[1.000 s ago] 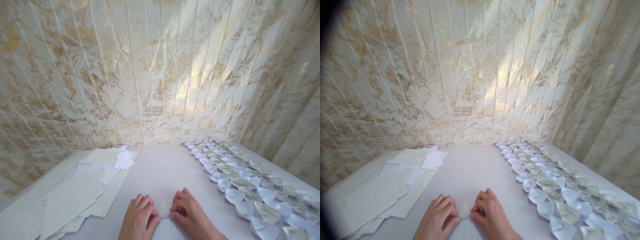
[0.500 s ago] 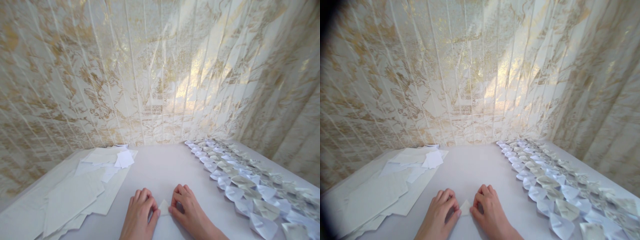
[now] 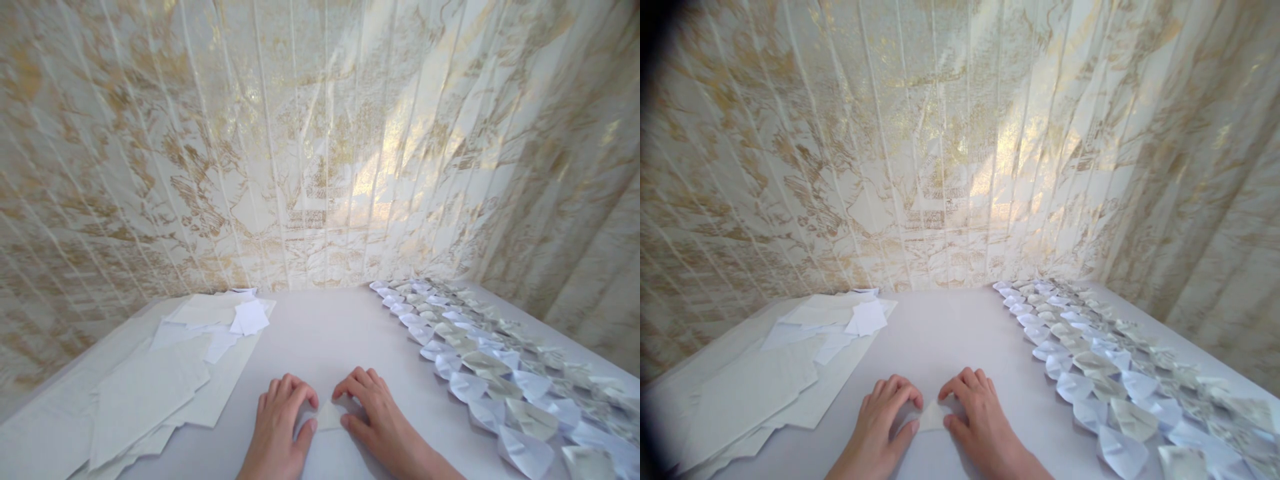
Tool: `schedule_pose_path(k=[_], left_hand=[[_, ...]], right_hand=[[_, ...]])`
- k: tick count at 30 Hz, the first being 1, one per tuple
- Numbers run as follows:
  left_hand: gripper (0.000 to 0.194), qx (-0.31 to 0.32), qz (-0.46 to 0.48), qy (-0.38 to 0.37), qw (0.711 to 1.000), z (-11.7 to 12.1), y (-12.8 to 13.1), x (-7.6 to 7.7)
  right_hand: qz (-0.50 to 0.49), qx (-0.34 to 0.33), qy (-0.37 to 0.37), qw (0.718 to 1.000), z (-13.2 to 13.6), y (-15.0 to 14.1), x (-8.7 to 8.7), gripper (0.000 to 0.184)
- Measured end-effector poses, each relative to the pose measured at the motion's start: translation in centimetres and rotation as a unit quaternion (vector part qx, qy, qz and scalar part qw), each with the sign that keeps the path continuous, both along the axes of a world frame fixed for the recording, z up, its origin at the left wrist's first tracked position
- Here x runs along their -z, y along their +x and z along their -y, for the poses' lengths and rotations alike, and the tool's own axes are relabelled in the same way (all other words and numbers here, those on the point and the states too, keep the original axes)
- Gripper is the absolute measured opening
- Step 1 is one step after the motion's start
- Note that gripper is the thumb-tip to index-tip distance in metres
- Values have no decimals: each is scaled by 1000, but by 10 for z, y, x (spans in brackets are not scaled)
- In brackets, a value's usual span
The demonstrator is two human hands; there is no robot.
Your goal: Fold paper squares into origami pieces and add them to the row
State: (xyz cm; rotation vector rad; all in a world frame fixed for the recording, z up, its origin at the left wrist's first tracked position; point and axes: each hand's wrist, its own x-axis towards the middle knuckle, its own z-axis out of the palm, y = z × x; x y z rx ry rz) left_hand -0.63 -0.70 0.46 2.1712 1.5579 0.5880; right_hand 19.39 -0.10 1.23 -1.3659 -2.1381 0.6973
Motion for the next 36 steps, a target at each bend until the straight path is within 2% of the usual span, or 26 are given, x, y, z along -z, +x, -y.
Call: schedule_pose_path(k=[3,7,13,19,24,29,32,36], left_hand=[[24,5,1,-10,1000,-2,-1,-1],[25,6,7,-7,1000,-1,-1,0],[16,50,1,68,996,5,-2,1],[16,78,-52,84,992,4,-1,-6],[19,89,-64,104,989,2,0,-3],[12,61,-33,63,996,3,0,-1],[9,27,6,43,999,3,2,1],[10,-14,80,23,996,2,10,10]], right_hand=[[-3,-28,-19,999,-1,3,-2,42],[1,-43,-29,999,-2,7,-4,46],[25,-54,-6,998,2,3,-7,36],[52,-45,41,997,7,-9,2,29],[102,-41,78,991,3,-17,6,26],[210,-66,147,964,0,-23,8,11],[245,-75,176,950,-1,-25,10,14],[242,-62,167,954,-2,-22,7,23]])
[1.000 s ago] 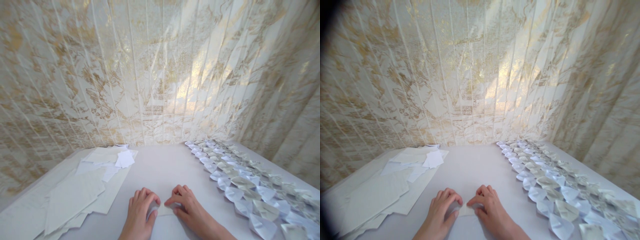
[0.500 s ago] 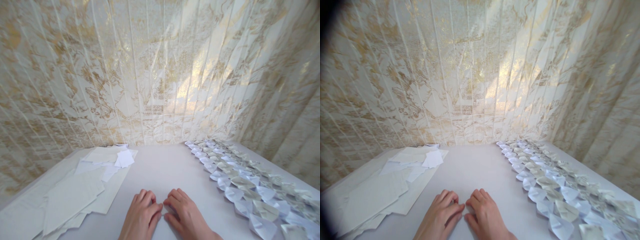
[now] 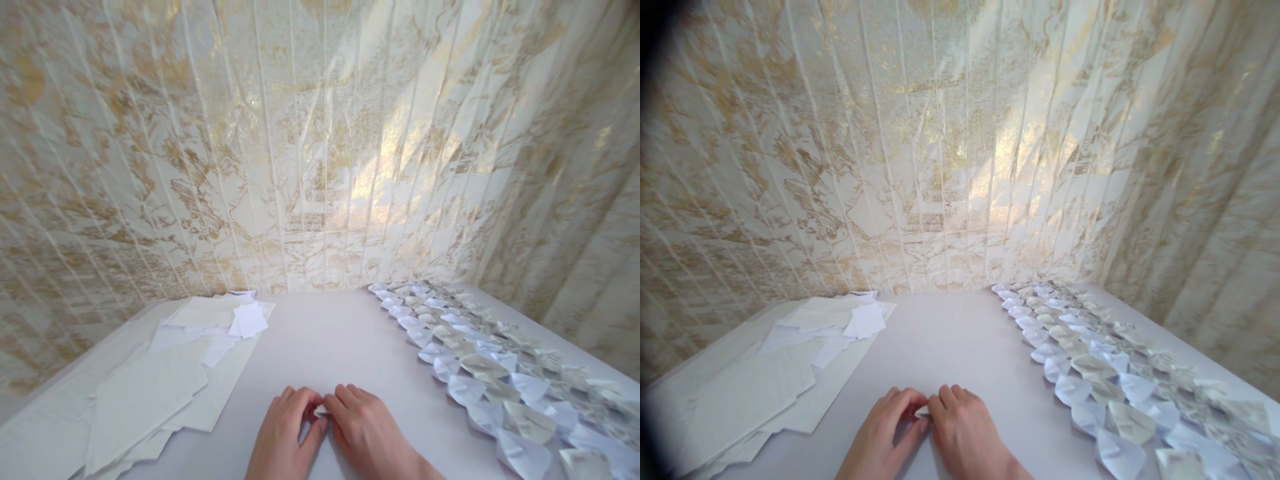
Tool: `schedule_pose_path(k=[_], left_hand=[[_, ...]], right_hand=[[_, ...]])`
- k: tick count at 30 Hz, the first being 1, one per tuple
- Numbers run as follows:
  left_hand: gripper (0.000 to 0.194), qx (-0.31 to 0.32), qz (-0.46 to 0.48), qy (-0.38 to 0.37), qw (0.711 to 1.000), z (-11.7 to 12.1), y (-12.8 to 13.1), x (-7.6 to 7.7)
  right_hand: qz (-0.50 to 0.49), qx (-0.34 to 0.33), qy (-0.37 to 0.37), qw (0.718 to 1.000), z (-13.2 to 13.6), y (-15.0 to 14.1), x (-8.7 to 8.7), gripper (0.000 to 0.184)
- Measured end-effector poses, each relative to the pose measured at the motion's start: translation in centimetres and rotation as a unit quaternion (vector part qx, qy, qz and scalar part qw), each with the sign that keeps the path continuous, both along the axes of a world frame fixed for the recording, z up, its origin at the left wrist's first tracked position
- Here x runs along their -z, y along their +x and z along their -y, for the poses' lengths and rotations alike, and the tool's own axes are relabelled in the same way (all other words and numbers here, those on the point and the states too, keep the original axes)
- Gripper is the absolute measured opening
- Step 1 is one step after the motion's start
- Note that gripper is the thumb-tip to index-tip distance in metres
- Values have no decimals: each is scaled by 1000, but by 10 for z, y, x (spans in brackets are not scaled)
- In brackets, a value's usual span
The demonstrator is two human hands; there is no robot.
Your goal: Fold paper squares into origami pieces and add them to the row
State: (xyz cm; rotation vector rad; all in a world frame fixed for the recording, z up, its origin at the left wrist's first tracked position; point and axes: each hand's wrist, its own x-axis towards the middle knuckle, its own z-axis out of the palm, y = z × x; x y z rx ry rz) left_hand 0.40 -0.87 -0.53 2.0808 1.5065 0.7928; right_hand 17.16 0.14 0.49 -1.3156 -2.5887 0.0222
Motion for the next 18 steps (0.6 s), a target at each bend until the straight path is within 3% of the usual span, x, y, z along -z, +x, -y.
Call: schedule_pose_path(k=[2,5,8,11,15,18], left_hand=[[10,-10,37,-15,999,-1,6,6],[12,11,119,-45,992,-3,13,13],[20,46,228,-80,969,-3,14,14],[29,70,349,-114,928,-3,8,11],[38,85,457,-161,871,-4,1,7],[43,52,471,-166,865,-3,3,8]], right_hand=[[-33,8,-25,999,0,4,-4,26],[-156,11,-80,984,2,10,-10,32],[-309,2,-140,941,6,11,-12,34],[-418,6,-198,886,7,8,-8,34],[-471,-3,-224,853,4,6,-3,33],[-478,-24,-200,855,3,9,-3,32]])
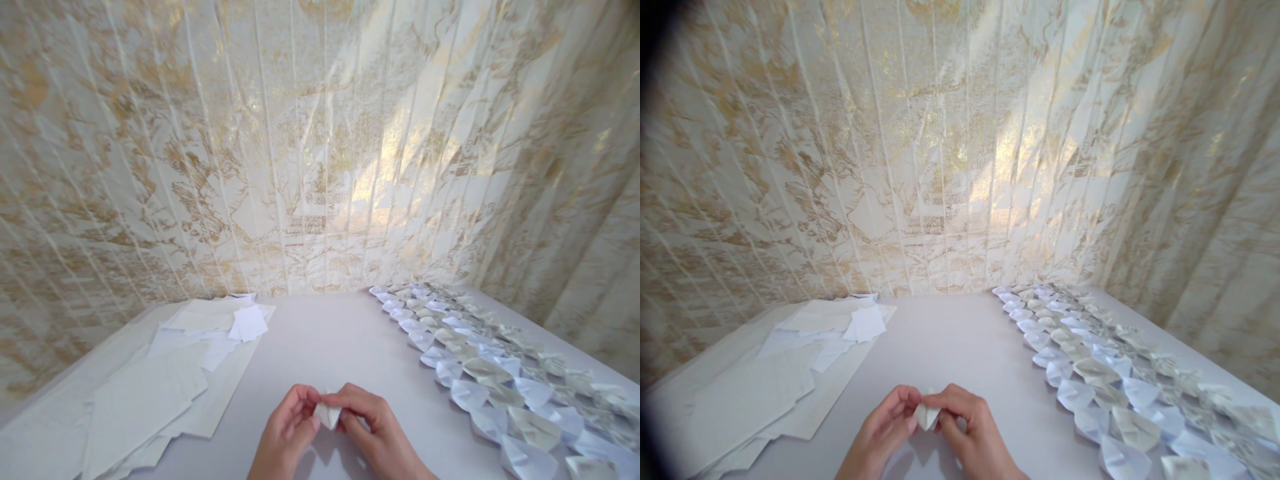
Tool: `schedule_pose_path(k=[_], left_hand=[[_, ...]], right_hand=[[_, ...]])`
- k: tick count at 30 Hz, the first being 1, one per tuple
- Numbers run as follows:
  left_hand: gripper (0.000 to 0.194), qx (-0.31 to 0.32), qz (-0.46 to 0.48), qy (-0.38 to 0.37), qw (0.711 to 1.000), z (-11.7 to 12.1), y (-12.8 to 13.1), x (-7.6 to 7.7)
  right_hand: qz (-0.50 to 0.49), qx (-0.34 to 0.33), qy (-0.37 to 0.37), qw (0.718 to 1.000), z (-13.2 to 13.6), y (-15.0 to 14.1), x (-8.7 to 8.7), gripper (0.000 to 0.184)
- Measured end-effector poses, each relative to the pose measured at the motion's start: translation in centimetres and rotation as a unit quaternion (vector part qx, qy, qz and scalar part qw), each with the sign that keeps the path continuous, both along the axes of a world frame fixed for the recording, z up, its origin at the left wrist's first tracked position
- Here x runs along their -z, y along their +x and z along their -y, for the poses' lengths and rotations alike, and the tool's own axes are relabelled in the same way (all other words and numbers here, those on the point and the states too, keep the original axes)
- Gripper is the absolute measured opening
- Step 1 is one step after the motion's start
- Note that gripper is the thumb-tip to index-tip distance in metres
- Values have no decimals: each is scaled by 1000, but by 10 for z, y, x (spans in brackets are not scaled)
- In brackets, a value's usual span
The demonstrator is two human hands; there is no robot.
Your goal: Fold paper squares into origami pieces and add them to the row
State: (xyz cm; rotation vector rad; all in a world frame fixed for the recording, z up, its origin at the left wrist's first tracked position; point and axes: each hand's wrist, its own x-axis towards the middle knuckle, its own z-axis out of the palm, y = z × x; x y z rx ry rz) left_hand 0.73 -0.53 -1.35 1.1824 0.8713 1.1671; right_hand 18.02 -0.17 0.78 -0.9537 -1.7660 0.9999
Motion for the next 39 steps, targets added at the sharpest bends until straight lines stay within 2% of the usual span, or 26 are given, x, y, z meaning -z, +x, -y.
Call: schedule_pose_path(k=[5,9,11,13,16,20,26,29,33,39], left_hand=[[49,-71,-61,16,996,1,8,7],[47,-50,-80,23,995,1,11,11],[43,-38,-99,39,994,2,11,11],[35,-35,-135,63,988,3,12,10],[21,-29,-226,123,966,6,10,4],[29,-8,-318,182,930,7,7,-6],[24,-32,-345,204,916,8,7,-10],[25,-37,-352,217,910,9,6,-7],[24,-44,-354,233,905,9,4,-1],[25,-38,-325,230,917,8,8,1]], right_hand=[[14,-37,38,998,2,2,2,27],[29,15,-4,999,4,-1,3,28],[11,18,-31,999,3,-3,3,25],[-15,8,-47,999,2,-3,2,30],[-53,19,-61,997,1,-2,1,36],[-106,33,-81,990,-1,-1,4,40],[-153,26,-110,982,0,-4,6,41],[-144,4,-115,983,0,-5,5,40],[-134,15,-108,985,1,-5,3,42],[-178,6,-165,970,0,-6,3,48]])
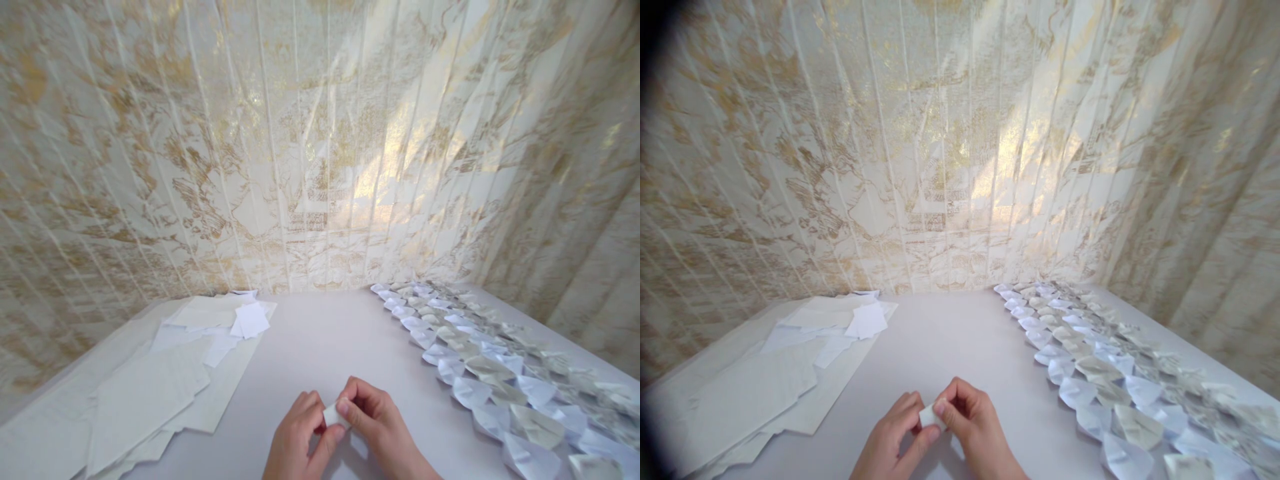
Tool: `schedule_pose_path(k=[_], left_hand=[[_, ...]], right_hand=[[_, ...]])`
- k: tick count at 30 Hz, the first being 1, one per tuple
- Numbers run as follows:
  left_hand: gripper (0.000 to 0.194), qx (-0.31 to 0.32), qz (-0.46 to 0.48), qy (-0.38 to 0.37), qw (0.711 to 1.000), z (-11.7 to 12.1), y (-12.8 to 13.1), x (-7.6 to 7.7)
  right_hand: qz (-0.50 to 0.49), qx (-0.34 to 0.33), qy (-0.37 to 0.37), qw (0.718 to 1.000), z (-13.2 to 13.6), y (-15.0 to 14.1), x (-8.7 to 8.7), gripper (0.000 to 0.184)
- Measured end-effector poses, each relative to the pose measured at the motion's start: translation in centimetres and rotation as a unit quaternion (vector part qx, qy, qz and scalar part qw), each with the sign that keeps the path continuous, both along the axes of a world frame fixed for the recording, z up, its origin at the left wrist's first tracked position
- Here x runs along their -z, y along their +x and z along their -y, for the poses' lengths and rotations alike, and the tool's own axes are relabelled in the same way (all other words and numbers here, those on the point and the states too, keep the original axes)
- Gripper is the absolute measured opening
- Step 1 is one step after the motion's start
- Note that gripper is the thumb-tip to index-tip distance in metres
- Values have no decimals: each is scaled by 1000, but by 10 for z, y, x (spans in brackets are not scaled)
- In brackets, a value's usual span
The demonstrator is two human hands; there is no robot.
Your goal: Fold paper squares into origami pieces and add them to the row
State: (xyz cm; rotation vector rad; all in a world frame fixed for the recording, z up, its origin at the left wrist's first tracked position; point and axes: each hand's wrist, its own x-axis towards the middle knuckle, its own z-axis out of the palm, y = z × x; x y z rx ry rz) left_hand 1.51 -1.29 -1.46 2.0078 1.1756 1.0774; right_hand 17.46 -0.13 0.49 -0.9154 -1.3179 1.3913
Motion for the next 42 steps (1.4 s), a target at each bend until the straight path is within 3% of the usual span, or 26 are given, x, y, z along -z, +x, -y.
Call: schedule_pose_path(k=[11,15,18,20,26,29,36,42], left_hand=[[34,31,-7,-56,998,1,-5,-13],[33,23,30,-85,996,0,-3,-7],[18,28,86,-103,991,0,-5,-4],[26,25,109,-92,989,-1,-9,-5],[25,93,60,-72,991,-5,-15,-14],[20,52,93,-94,990,-7,-15,-15],[19,-2,181,-164,970,-9,-15,-17],[19,-3,202,-141,969,-5,-12,-18]], right_hand=[[-11,-5,-6,1000,-2,1,5,49],[-8,-10,-16,1000,-4,1,6,50],[10,2,-27,1000,-7,3,5,49],[24,2,-34,999,-9,5,4,49],[-18,-22,-18,999,-9,7,8,47],[-18,-17,14,1000,-6,9,5,40],[109,-18,119,987,-2,15,-5,18],[105,12,113,988,-3,12,-1,10]])
